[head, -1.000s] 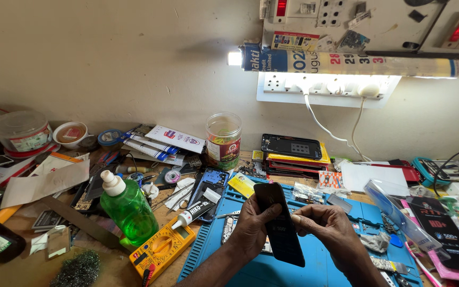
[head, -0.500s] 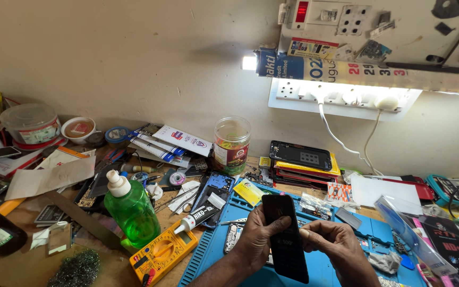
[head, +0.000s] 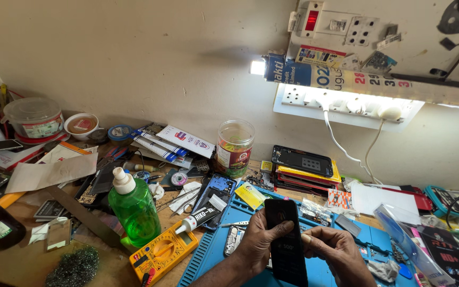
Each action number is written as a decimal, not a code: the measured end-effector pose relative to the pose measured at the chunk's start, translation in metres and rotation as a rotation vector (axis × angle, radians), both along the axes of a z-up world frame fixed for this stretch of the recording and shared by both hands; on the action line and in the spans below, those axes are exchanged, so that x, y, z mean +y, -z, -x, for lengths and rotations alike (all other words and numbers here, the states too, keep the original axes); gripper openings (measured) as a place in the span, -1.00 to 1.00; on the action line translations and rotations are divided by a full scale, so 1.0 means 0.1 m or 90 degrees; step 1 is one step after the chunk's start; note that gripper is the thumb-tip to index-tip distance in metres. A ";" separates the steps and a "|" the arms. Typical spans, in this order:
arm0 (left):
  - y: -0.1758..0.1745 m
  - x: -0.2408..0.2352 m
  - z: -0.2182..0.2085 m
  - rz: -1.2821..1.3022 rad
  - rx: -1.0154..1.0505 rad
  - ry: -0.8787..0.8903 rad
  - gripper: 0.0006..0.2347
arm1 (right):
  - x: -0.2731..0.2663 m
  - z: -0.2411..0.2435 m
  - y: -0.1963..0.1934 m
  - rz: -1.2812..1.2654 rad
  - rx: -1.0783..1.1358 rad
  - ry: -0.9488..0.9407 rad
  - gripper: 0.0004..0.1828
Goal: The person uses a red-handled screwdriver to loosen screws on a disassembled smartphone placed on a blue mat. They then remove the old battery, pick up a new battery, and peel off the protective film from its adhesive side. The person aligns and places the new battery into the phone chassis.
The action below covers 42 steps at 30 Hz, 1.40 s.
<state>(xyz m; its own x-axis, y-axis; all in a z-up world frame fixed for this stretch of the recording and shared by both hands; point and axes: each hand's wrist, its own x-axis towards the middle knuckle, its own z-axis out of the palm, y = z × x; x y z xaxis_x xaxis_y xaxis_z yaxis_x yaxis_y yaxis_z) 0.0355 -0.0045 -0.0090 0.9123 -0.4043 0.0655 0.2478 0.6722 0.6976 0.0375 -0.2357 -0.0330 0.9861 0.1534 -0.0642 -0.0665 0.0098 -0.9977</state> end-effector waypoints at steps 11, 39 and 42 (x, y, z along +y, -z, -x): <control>0.00 0.00 0.00 -0.007 -0.003 0.006 -0.72 | -0.05 -0.05 0.09 -0.001 0.000 0.001 -0.73; 0.02 -0.01 0.00 -0.006 -0.036 -0.010 -0.76 | 0.17 0.20 -0.23 -0.034 0.015 -0.004 -0.73; 0.03 -0.01 0.00 -0.010 -0.041 -0.006 -0.77 | 0.17 0.20 -0.24 -0.028 0.007 -0.010 -0.72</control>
<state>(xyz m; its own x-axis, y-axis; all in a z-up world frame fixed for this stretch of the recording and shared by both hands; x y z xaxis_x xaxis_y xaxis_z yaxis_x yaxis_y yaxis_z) 0.0356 -0.0055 -0.0117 0.9099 -0.3978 0.1176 0.1965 0.6631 0.7223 0.0174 -0.2183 -0.0094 0.9828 0.1715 -0.0681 -0.0781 0.0520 -0.9956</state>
